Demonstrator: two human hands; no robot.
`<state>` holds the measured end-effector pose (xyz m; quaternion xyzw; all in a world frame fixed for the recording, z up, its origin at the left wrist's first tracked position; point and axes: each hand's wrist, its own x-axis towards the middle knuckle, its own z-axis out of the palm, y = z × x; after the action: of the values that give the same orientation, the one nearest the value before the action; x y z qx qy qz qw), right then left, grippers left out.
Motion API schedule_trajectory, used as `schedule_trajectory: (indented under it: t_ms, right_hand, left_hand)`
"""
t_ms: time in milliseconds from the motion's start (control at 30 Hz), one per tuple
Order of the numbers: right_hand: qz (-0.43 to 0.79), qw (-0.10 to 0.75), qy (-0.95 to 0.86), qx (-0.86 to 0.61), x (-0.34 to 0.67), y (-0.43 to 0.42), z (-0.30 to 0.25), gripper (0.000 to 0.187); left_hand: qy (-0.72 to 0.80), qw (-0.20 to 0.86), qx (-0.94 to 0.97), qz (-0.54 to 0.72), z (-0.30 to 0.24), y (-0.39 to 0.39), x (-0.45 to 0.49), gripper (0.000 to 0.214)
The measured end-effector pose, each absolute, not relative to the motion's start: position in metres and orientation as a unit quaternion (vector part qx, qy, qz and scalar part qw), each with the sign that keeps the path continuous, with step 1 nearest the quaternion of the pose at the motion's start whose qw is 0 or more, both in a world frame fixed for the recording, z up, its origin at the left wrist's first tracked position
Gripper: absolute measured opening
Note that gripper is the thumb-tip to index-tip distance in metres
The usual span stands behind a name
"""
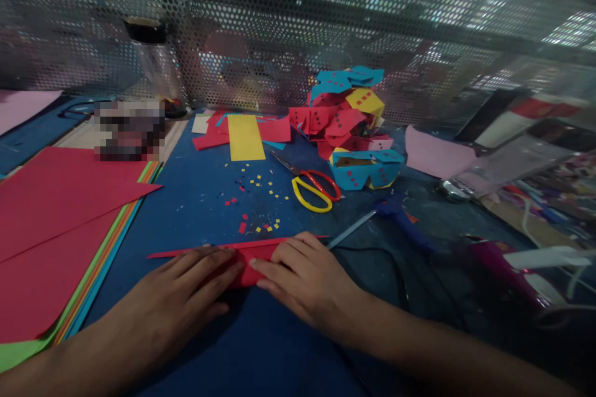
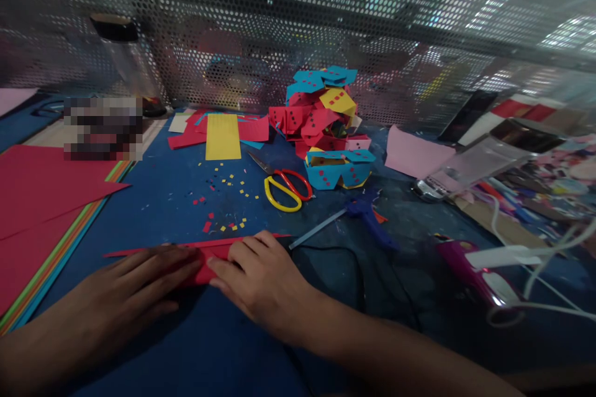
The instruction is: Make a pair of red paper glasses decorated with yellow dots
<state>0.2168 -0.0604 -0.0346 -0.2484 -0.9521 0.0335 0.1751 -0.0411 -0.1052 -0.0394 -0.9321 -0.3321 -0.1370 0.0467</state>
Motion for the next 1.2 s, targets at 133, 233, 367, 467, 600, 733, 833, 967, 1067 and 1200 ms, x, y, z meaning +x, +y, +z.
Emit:
schedule_trajectory:
  t_ms: [133, 233, 367, 467, 600, 733, 833, 967, 1067, 1200]
  right_hand:
    - [0.028, 0.175, -0.952, -0.248, 0.217, -0.060, -0.035, 0.028]
    - [0.032, 0.172, -0.952, -0.250, 0.217, -0.060, -0.035, 0.027]
    - [0.030, 0.168, -0.953, -0.250, 0.216, -0.059, -0.036, 0.027]
    - [0.024, 0.162, -0.954, -0.250, 0.216, -0.059, -0.036, 0.026]
    - [0.018, 0.162, -0.954, -0.250, 0.216, -0.058, -0.037, 0.027]
    - [0.017, 0.163, -0.955, -0.248, 0.216, -0.058, -0.037, 0.027]
    - [0.019, 0.165, -0.955, -0.247, 0.215, -0.058, -0.037, 0.028]
    - [0.020, 0.159, -0.955, -0.250, 0.214, -0.059, -0.035, 0.029]
    - [0.022, 0.149, -0.955, -0.257, 0.214, -0.060, -0.033, 0.029]
    - [0.016, 0.155, -0.954, -0.257, 0.213, -0.061, -0.034, 0.028]
  left_hand:
    - [-0.336, 0.046, -0.930, -0.138, -0.042, -0.107, -0.043, 0.042]
    - [-0.342, 0.038, -0.928, -0.145, -0.043, -0.108, -0.044, 0.041]
    - [-0.344, 0.029, -0.928, -0.143, -0.042, -0.107, -0.043, 0.041]
    - [-0.347, 0.024, -0.926, -0.149, -0.043, -0.108, -0.043, 0.041]
    - [-0.356, 0.012, -0.922, -0.154, -0.047, -0.108, -0.043, 0.042]
    - [-0.365, 0.016, -0.919, -0.151, -0.052, -0.109, -0.043, 0.043]
    - [-0.365, 0.026, -0.920, -0.140, -0.052, -0.109, -0.043, 0.043]
    - [-0.354, 0.037, -0.926, -0.126, -0.046, -0.108, -0.041, 0.041]
    - [-0.350, 0.029, -0.928, -0.125, -0.045, -0.107, -0.040, 0.040]
    - [-0.349, 0.045, -0.929, -0.112, -0.054, -0.108, -0.043, 0.045]
